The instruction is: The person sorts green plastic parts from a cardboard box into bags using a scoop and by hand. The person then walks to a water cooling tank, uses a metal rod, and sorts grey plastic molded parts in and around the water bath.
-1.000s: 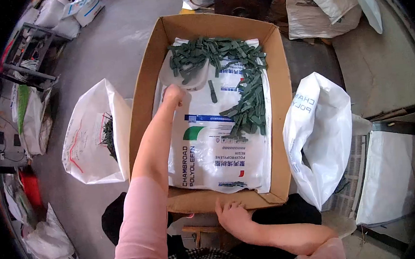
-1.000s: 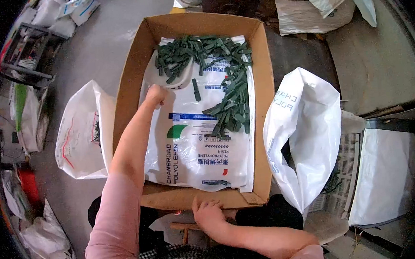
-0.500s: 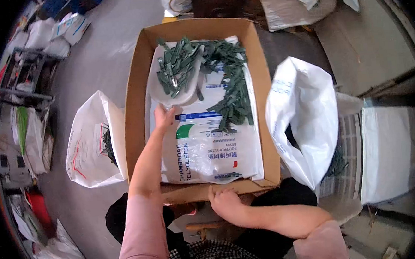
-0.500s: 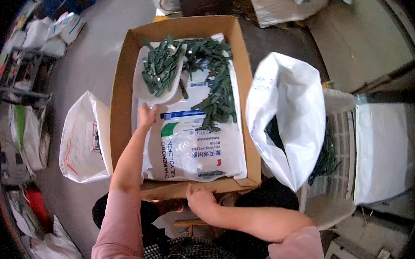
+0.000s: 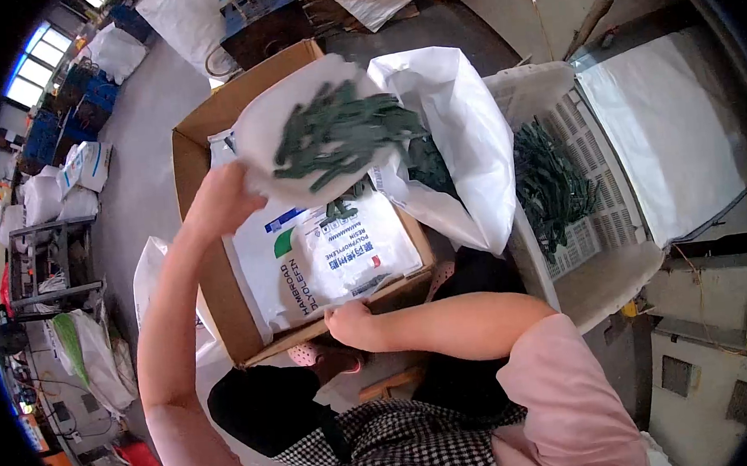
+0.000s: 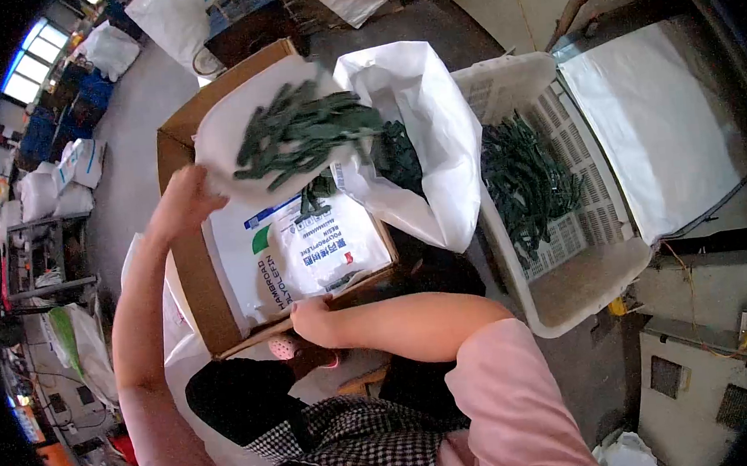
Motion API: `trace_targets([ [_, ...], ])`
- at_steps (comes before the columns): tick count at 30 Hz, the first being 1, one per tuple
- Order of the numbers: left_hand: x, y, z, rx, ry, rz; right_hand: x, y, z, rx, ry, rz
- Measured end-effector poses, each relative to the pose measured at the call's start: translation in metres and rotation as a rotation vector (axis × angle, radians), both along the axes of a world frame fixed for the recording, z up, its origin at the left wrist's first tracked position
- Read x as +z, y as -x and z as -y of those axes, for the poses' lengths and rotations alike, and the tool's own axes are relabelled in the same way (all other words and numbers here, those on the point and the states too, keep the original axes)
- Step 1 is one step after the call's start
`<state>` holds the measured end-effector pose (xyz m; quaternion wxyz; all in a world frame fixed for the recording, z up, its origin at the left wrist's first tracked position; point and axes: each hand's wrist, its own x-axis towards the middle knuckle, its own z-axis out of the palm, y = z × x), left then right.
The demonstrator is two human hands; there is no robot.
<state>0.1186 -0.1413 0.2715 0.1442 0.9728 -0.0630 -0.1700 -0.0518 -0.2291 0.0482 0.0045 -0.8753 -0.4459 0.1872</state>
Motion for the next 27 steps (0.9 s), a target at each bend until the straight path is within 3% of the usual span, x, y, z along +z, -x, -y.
trace_targets([
  [2,-0.003,-0.013,0.030,-0.299,-0.298,0.263,-0.014,0.002,-0.009,0.011,0.037,0.000],
  [3,0.003,-0.015,0.048,-0.292,-0.300,0.263,-0.018,0.001,-0.012,0.024,0.052,0.006],
  [5,0.016,-0.012,0.071,-0.320,-0.557,0.303,0.003,-0.005,-0.005,0.050,0.090,-0.047],
  [8,0.015,0.002,0.025,-0.126,-0.392,0.444,0.001,-0.007,-0.004,0.106,0.085,-0.083],
  [11,-0.042,0.013,-0.090,0.035,-0.279,0.305,0.009,-0.006,0.002,0.052,0.006,-0.065],
  [12,-0.065,0.025,-0.115,0.156,-0.270,0.087,0.009,-0.007,0.003,0.019,-0.020,-0.057],
  [13,-0.059,0.050,-0.103,0.454,-0.206,-0.194,-0.002,-0.006,-0.003,0.019,-0.016,-0.048],
  [14,-0.140,0.062,-0.180,-0.244,-0.642,-0.038,-0.002,-0.006,-0.003,0.030,-0.012,-0.047],
  [16,-0.177,0.113,-0.184,-0.120,-0.400,-0.182,0.001,-0.006,-0.003,0.102,-0.005,0.019],
  [20,-0.220,0.131,-0.126,-0.259,-0.436,-0.393,0.002,-0.006,-0.002,0.081,-0.031,0.016],
  [22,-0.232,0.121,-0.080,0.214,-0.101,-0.372,0.006,-0.008,-0.001,0.094,0.010,-0.046],
  [25,-0.298,0.070,-0.046,0.284,-0.007,-0.443,0.018,-0.013,0.001,0.161,-0.014,-0.127],
  [27,-0.294,0.034,-0.012,0.386,0.059,-0.363,0.023,-0.014,-0.002,0.113,0.058,-0.187],
])
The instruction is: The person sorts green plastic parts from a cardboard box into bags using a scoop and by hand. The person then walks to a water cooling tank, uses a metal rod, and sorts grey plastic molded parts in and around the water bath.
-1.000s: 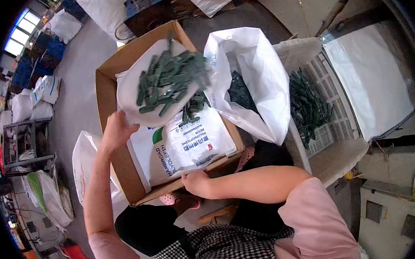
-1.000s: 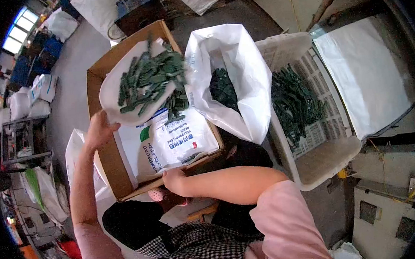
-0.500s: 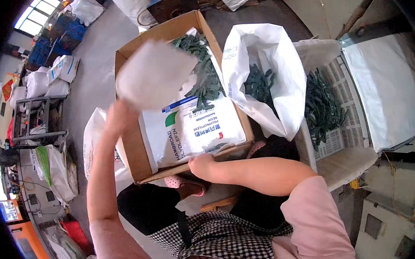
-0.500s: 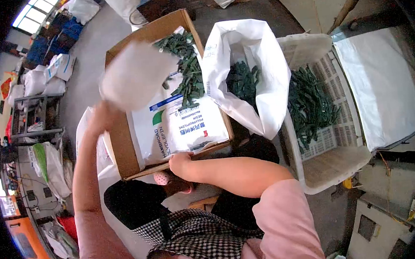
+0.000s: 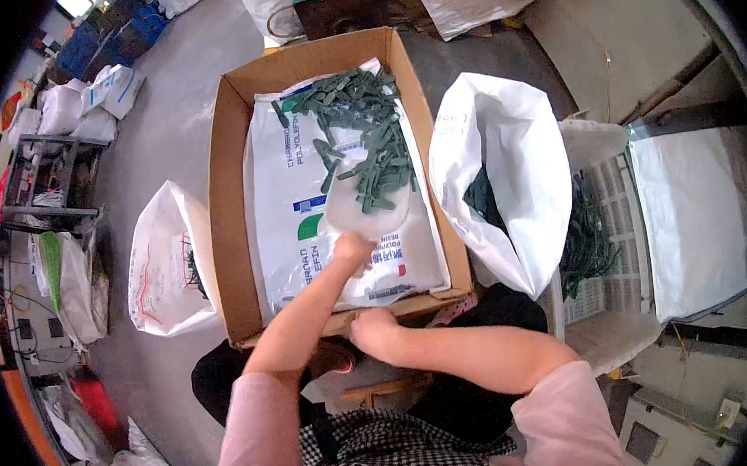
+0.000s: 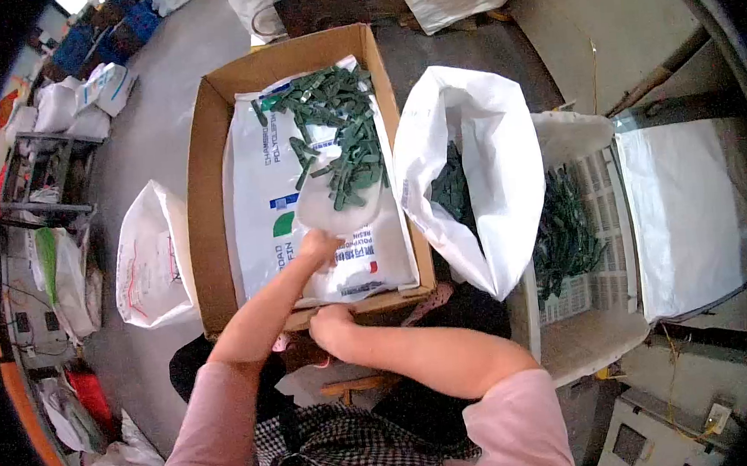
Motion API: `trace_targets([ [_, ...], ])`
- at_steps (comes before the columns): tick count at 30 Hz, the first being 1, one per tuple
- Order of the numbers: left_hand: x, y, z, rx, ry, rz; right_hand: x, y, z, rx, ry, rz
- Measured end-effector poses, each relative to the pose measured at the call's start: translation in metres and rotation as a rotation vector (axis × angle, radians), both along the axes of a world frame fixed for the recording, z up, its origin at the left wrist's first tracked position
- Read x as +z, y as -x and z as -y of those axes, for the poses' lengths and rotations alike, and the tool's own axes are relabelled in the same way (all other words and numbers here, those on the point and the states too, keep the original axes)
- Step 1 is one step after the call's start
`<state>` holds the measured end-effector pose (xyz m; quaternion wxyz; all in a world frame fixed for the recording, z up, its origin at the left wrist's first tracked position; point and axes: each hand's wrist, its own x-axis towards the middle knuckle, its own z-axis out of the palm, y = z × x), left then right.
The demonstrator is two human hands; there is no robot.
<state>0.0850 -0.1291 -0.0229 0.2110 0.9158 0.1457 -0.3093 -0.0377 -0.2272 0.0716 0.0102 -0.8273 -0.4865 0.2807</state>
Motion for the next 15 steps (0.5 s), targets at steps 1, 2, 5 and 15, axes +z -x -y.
trace_targets([
  [1,0.015,-0.016,0.014,0.075,0.024,0.055,-0.001,0.002,-0.001,-0.100,-0.031,0.001],
  [2,0.009,-0.034,0.020,0.075,0.035,0.059,-0.001,0.000,-0.001,0.019,-0.027,0.059],
  [5,-0.008,-0.083,0.032,0.275,0.114,0.085,-0.021,0.009,-0.004,0.026,-0.030,0.096],
  [15,-0.070,-0.183,0.000,0.435,0.231,0.353,-0.021,0.006,-0.007,0.012,0.083,-0.012],
])
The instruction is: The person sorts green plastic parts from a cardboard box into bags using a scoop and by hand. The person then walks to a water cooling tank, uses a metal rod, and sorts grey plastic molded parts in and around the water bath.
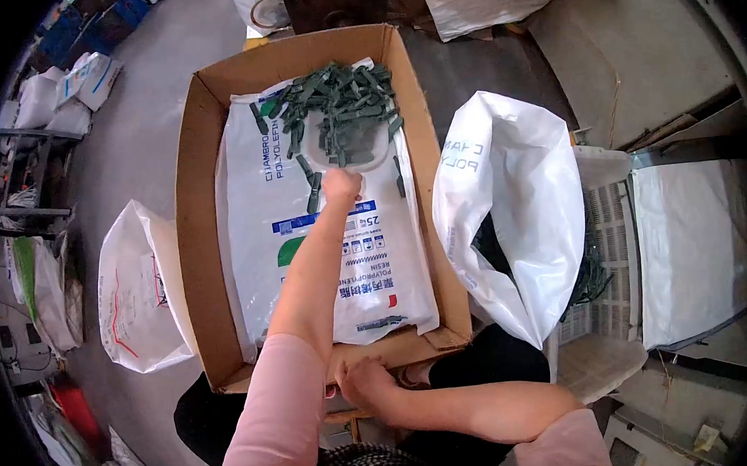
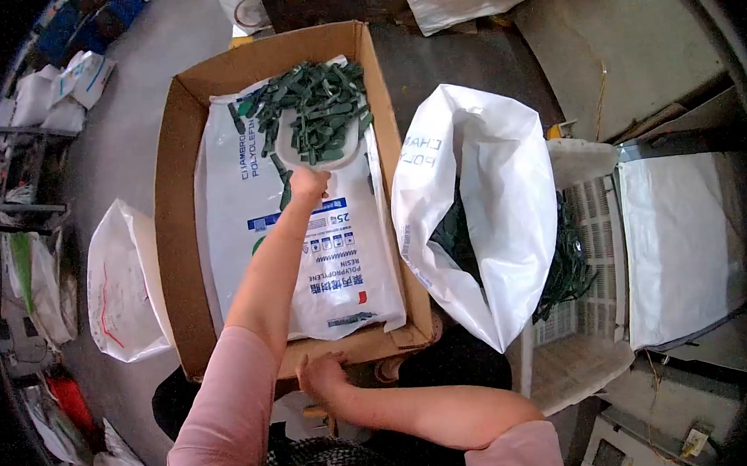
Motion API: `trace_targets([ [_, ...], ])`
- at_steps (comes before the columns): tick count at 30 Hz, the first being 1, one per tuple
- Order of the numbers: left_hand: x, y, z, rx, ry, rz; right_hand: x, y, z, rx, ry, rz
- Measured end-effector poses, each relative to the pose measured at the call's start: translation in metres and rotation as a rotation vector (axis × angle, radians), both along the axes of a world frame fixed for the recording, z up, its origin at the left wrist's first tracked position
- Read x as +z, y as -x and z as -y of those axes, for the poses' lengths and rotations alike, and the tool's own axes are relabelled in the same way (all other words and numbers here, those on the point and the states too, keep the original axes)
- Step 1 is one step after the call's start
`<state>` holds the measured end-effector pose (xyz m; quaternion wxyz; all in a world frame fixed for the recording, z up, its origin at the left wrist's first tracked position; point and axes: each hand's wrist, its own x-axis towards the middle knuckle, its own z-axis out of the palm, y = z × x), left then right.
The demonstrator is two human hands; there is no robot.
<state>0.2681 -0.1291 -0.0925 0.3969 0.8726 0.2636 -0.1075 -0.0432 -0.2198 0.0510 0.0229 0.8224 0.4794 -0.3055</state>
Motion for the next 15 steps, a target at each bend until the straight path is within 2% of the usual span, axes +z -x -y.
trace_targets([
  [2,-0.010,0.011,-0.003,0.066,0.018,0.033,0.012,-0.002,-0.002,-0.050,0.020,-0.001],
  [4,-0.013,0.032,-0.002,0.143,0.241,0.221,-0.002,0.003,-0.004,-0.062,0.018,0.023],
  [6,-0.032,0.042,-0.011,0.121,0.171,0.209,-0.003,0.000,-0.003,-0.076,0.016,0.043],
  [8,-0.049,0.060,-0.021,0.198,0.177,0.288,0.012,-0.012,-0.002,-0.170,-0.014,-0.247],
  [9,-0.011,0.077,-0.020,0.258,0.303,0.250,-0.002,-0.009,-0.003,-0.134,-0.052,-0.254],
  [10,-0.001,0.086,-0.026,0.254,0.294,0.259,0.001,-0.010,-0.003,-0.134,-0.062,-0.247],
  [14,0.016,0.126,-0.085,0.134,0.179,0.298,0.008,-0.010,0.001,-0.141,-0.190,-0.083],
  [15,0.019,0.135,-0.110,0.062,0.044,0.334,0.012,-0.010,0.002,-0.112,-0.163,-0.045],
])
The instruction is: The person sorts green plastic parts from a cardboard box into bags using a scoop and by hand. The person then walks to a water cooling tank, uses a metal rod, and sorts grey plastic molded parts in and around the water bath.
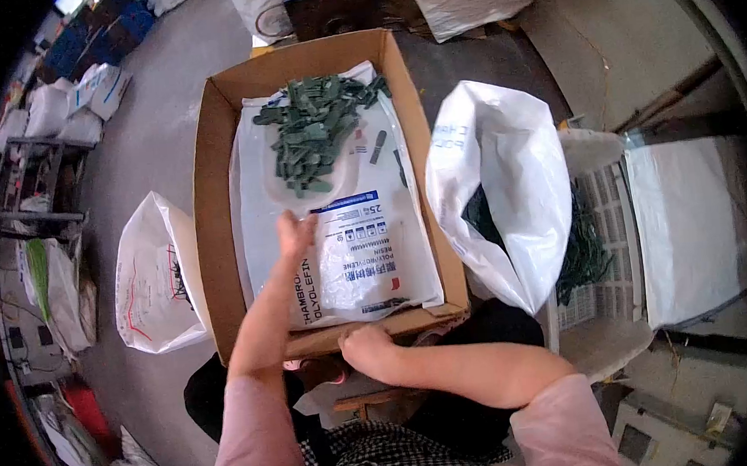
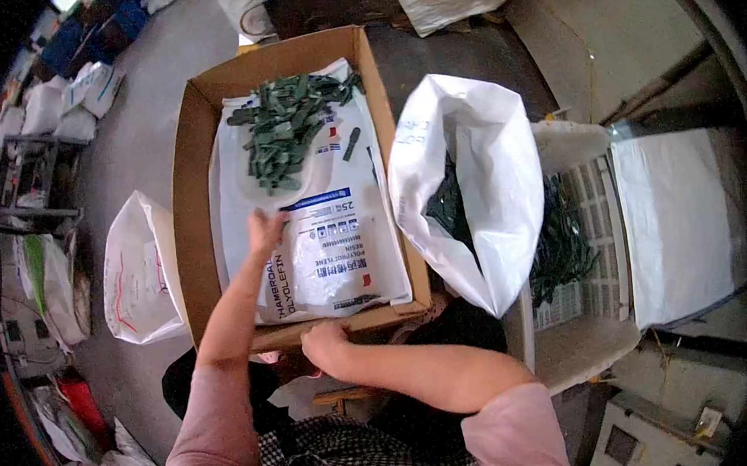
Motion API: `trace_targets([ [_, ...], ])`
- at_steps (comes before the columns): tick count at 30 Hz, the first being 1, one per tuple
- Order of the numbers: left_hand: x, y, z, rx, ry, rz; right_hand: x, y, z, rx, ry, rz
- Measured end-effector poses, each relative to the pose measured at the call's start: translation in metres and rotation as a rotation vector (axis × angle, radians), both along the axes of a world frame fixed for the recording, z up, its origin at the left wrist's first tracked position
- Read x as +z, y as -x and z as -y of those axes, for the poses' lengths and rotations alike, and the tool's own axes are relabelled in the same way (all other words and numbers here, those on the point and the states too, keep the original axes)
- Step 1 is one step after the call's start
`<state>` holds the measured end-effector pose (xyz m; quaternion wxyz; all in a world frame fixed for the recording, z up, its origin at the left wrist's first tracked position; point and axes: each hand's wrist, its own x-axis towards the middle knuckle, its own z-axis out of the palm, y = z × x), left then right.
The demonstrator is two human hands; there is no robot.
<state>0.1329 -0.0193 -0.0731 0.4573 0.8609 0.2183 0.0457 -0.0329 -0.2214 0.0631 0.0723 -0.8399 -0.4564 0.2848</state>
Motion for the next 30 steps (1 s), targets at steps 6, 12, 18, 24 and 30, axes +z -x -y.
trace_targets([
  [6,0.157,0.053,-0.026,-0.324,-0.070,0.085,-0.003,0.005,0.003,0.053,0.041,0.105],
  [12,0.323,0.055,0.077,-0.565,-0.383,-0.228,-0.016,0.006,0.002,-0.013,-0.015,0.111],
  [18,0.351,0.016,0.189,-0.852,-0.924,-0.360,-0.016,0.006,0.005,0.032,-0.050,0.164],
  [24,0.373,0.045,0.133,-0.657,-0.684,-0.346,0.000,0.003,0.017,0.047,-0.088,0.127],
  [30,0.235,0.135,0.001,-0.382,-0.344,-0.704,-0.011,0.008,0.009,0.020,-0.053,0.153],
])
